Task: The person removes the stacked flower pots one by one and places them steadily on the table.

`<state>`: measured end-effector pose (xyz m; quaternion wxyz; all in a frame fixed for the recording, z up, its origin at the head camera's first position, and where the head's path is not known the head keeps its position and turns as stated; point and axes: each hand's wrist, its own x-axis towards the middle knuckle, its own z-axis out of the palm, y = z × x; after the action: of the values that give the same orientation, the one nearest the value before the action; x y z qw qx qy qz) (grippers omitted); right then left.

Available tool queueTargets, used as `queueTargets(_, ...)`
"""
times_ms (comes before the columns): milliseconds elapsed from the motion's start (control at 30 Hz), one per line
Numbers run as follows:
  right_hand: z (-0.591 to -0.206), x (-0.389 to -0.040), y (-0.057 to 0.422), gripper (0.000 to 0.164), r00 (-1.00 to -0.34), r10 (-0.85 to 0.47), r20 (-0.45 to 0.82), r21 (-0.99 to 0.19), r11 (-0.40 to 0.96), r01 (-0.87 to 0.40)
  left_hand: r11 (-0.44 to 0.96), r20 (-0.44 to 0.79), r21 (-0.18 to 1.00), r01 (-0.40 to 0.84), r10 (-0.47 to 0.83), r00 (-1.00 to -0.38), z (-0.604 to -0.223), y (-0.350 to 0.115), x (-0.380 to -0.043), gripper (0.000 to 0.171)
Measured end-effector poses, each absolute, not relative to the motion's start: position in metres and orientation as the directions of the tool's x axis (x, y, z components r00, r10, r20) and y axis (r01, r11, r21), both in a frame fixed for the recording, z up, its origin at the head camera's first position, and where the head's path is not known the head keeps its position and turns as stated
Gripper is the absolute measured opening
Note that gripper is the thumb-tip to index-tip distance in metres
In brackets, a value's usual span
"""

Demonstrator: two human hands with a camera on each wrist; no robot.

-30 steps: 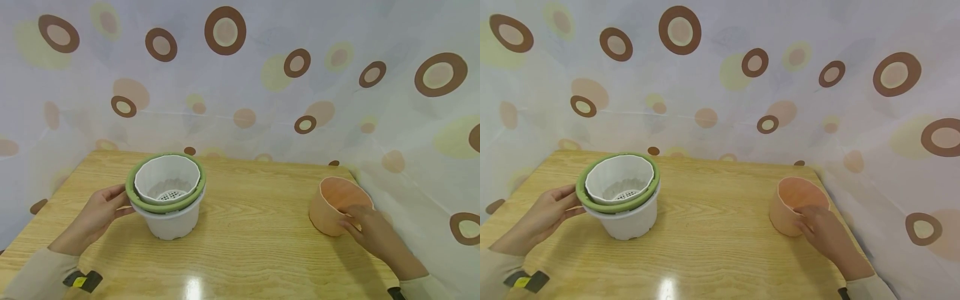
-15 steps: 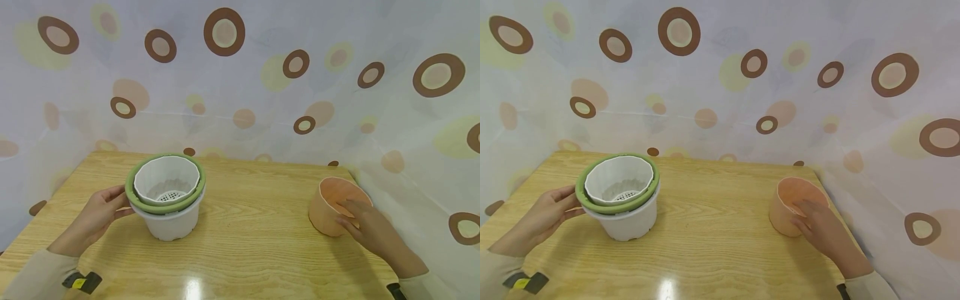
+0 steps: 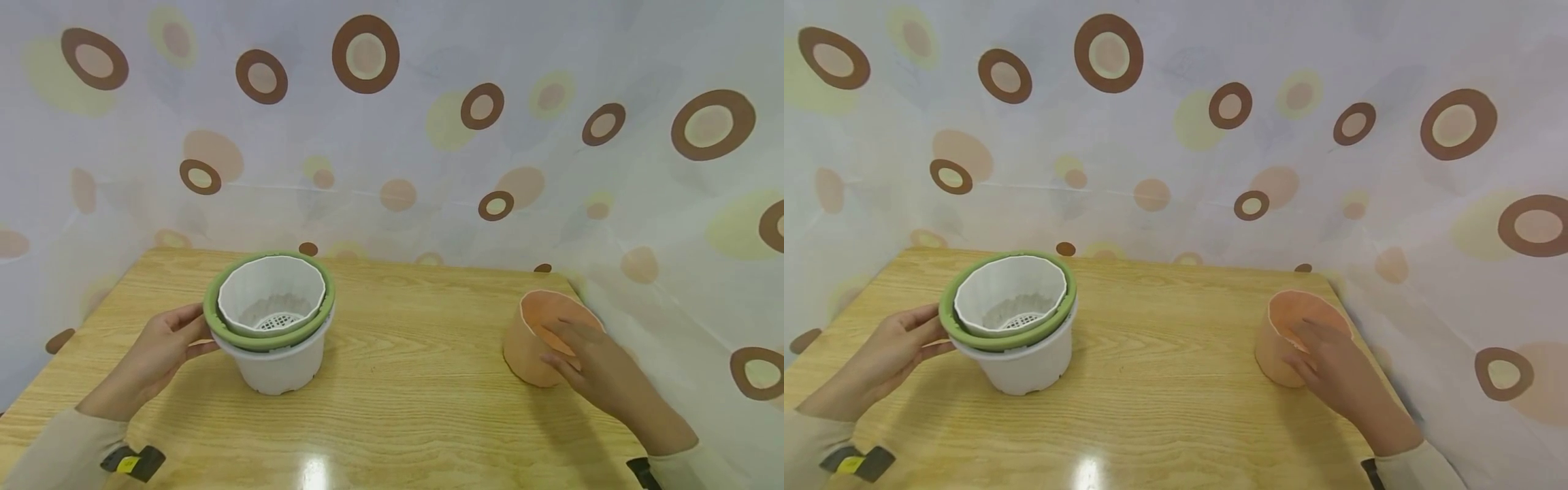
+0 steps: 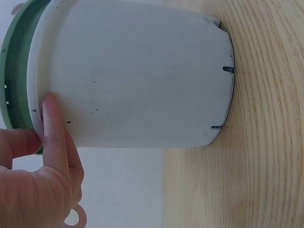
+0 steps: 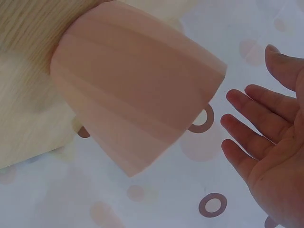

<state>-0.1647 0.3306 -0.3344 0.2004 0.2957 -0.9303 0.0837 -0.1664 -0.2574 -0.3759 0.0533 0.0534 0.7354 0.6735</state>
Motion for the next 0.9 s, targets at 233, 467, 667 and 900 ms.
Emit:
queueTargets(233, -0.332, -0.169, 0.321, 0.049, -0.659, -0.576, 0.483, 0.026, 0.762, -0.647, 0.093, -0.007, 0.996, 0.007, 0.149, -0.989, -0.376, -0.257, -0.166, 0.062)
queueTargets(467, -0.332, -0.176, 0.309, 0.051, -0.561, -0.623, 0.545, 0.073, 0.702, -0.708, 0.129, -0.008, 0.992, 0.012, 0.148, -0.989, -0.375, -0.257, -0.166, 0.061)
queueTargets(667, -0.33, -0.176, 0.295, 0.049, -0.605, -0.618, 0.502, 0.033, 0.713, -0.701, 0.116, -0.006, 0.993, 0.012, 0.153, -0.988, -0.376, -0.257, -0.167, 0.062)
queueTargets(900, -0.324, -0.176, 0.277, 0.047, -0.637, -0.617, 0.462, 0.006, 0.72, -0.694, 0.122, -0.006, 0.992, 0.013, 0.153, -0.988, -0.376, -0.257, -0.168, 0.062)
